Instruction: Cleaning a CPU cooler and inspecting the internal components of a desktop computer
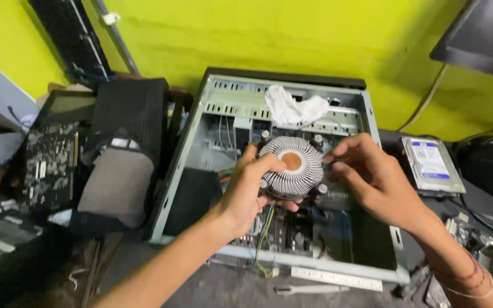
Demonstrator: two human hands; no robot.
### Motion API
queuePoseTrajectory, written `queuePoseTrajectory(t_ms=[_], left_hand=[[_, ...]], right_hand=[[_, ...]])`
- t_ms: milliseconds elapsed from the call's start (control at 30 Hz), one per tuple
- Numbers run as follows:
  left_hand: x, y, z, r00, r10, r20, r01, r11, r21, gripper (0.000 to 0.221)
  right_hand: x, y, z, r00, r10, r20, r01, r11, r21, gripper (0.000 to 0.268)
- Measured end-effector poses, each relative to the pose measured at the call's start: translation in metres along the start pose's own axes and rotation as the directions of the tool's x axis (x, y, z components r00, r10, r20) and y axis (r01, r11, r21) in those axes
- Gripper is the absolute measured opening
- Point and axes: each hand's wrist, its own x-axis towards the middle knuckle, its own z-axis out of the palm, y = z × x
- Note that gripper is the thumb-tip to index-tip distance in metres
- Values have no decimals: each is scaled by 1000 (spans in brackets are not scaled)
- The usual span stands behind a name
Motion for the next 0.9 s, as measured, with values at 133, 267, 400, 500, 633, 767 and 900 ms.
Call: queuePoseTrajectory(t_ms=[133,267,400,500,633,767,900], left_hand=[[76,-6,-22,989,117,94,-113,992,-50,37],[108,-5,-31,994,107,27,-105,993,-55,38],[103,2,-24,991,32,-128,-36,999,-28,30],[98,7,-21,986,-7,-166,11,1000,24,30],[100,2,-22,988,-21,-154,25,999,23,29],[98,-4,-19,983,-57,-175,62,998,20,34],[93,-12,-18,980,-85,-182,103,990,93,33]], right_hand=[[62,18,0,1000,5,-31,-13,971,-238,14],[111,55,7,994,-73,79,102,868,-486,17],[145,105,14,959,-134,249,267,722,-638,36],[154,111,25,955,-54,291,257,634,-729,47],[156,114,25,938,-133,321,323,677,-661,20],[150,109,21,926,-205,317,359,738,-571,14],[137,77,14,972,-63,227,166,867,-469,7]])
